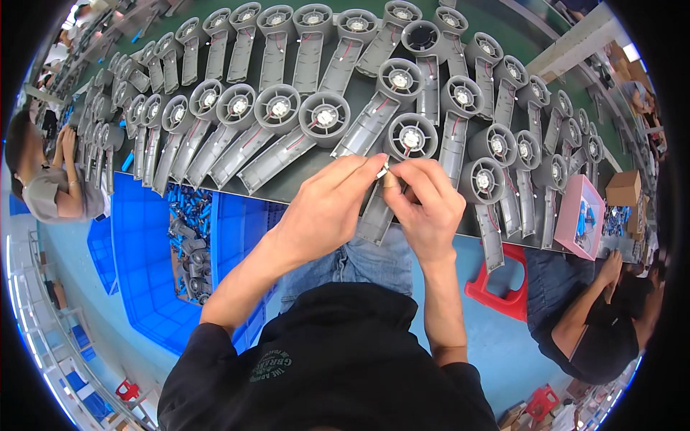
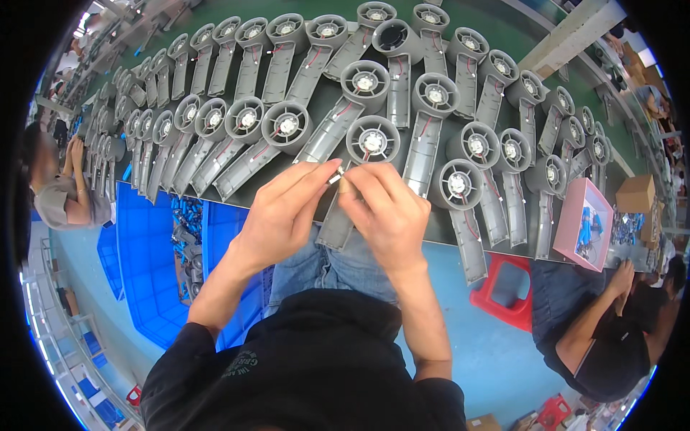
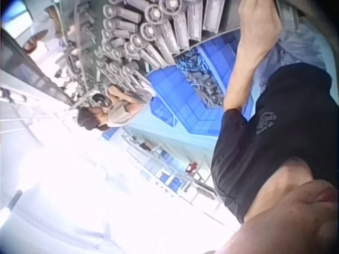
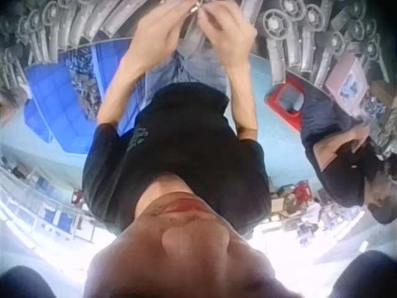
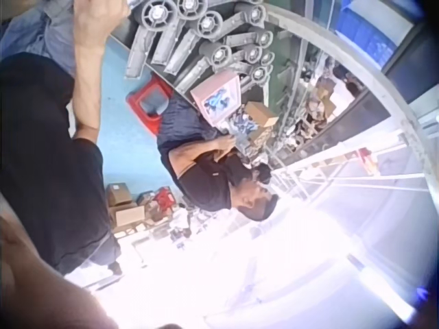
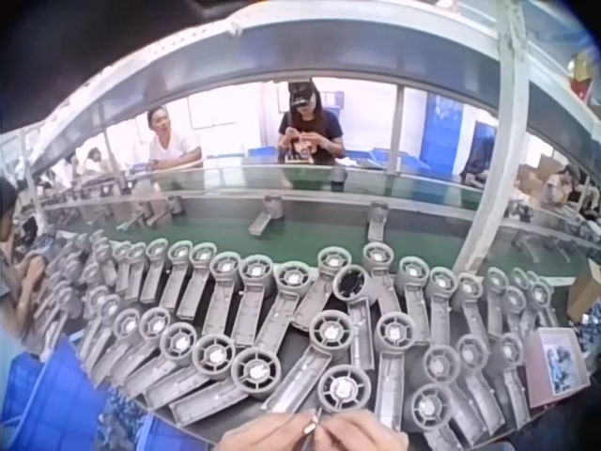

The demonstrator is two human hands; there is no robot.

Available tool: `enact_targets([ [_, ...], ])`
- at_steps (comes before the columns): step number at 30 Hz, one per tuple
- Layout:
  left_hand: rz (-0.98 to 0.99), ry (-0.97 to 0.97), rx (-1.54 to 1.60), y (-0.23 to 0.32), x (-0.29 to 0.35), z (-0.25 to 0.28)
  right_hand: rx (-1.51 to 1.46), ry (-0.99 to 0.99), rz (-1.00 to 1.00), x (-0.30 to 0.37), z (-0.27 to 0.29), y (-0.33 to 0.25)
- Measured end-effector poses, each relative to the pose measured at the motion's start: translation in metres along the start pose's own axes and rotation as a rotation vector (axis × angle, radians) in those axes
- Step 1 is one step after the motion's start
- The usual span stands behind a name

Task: Assembling small electronic components onto a base fixture on an assembly line.

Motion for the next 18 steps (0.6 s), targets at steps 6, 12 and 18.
enact_targets([
  [6,-0.09,-0.055,-0.091,-0.0036,-0.0012,0.0044,0.049,-0.021,0.066,-0.0023,-0.0014,0.0013],
  [12,-0.035,0.005,0.047,-0.0066,0.0024,-0.001,0.041,0.001,0.093,-0.0001,-0.0019,-0.0004],
  [18,-0.07,0.026,0.037,-0.0056,0.004,-0.0031,0.067,-0.017,0.129,0.0001,-0.0004,0.0036],
])
Point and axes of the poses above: each hand's wrist, its own x-axis away from the middle knuckle, its own z-axis out of the back of the hand, y = z × x, the point moved 1 cm from there along -x, towards the middle knuckle, and after that the axes turned 6 degrees about -x, right-handed, at the moved point
